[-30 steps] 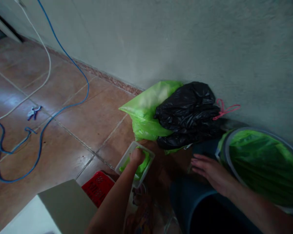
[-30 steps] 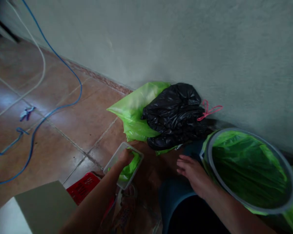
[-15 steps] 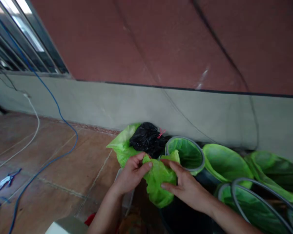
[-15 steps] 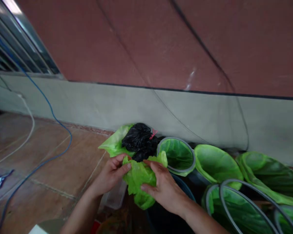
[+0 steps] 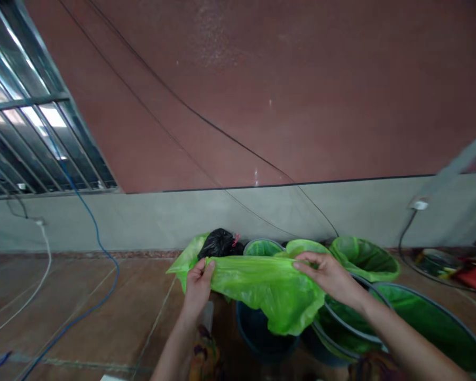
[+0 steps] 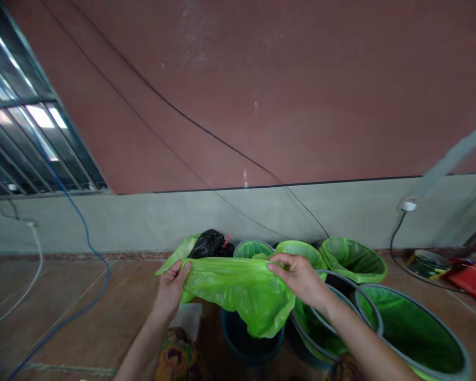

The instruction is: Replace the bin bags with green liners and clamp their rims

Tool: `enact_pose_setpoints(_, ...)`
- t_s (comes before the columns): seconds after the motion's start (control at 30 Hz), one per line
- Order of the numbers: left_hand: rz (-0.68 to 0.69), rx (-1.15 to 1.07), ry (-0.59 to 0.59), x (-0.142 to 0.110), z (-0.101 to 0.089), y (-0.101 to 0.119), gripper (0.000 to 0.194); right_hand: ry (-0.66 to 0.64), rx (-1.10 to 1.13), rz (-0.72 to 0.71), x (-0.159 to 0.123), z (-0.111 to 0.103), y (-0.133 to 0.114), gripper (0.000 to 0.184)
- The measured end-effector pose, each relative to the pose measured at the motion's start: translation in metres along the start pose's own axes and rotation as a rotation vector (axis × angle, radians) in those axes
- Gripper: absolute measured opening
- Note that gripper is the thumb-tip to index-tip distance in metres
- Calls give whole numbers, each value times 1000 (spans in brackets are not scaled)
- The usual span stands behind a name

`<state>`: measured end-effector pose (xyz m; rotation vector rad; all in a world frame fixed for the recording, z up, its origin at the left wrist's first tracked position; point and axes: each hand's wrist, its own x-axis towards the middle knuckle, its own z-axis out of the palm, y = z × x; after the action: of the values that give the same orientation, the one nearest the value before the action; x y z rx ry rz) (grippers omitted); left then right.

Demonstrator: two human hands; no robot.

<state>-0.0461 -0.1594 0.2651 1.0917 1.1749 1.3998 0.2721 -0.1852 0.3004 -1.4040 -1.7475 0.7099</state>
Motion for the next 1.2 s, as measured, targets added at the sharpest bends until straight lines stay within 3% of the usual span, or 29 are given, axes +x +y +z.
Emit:
enact_pose_setpoints(0.13, 111, -28, 159, -8, -10, -4, 33, -15, -176, -64, -27, -2, -2, 28)
enact_pose_setpoints(0.23, 146, -101, 199, -11, -21, -4, 35, 9, -365, -175, -43, -3, 5, 27)
enact_pose_setpoints(0.37, 167, -111, 215, -18, -29, 5, 34, 185, -610, -246, -58, -6, 17, 26)
enact_pose_setpoints(0.5, 175, -88, 211, -21, -36, 18, 29, 381, -714, -241, -72, -11, 27, 23)
enact_pose_setpoints(0.63, 222, -51, 282, -20, -44, 18, 19, 559, -667, -254, -85, -12, 29, 22)
enact_pose_setpoints(0.77, 207, -63, 339, -17, -56, 1, 15, 722, -441, -194, -90, -2, 20, 23)
enact_pose_setpoints(0.87, 202, -16, 353, -12, -67, -9, 17, 733, -254, -124, -88, 4, 4, 21)
enact_pose_setpoints(0.97, 134, 182, 386, -11, -74, -4, 24, 704, -150, -171, -82, 7, -17, 17)
enact_pose_setpoints(1.07, 197, 524, 422, -28, -62, 13, 40, 675, -98, -235, -76, 9, -42, 15)
enact_pose_setpoints(1.13, 451, 656, 393, -52, -39, 25, 53, 626, -42, -242, -71, 13, -59, 14)
enact_pose_setpoints(1.2, 630, 644, 245, -82, -6, 32, 55, 558, 41, -211, -66, 20, -74, 14)
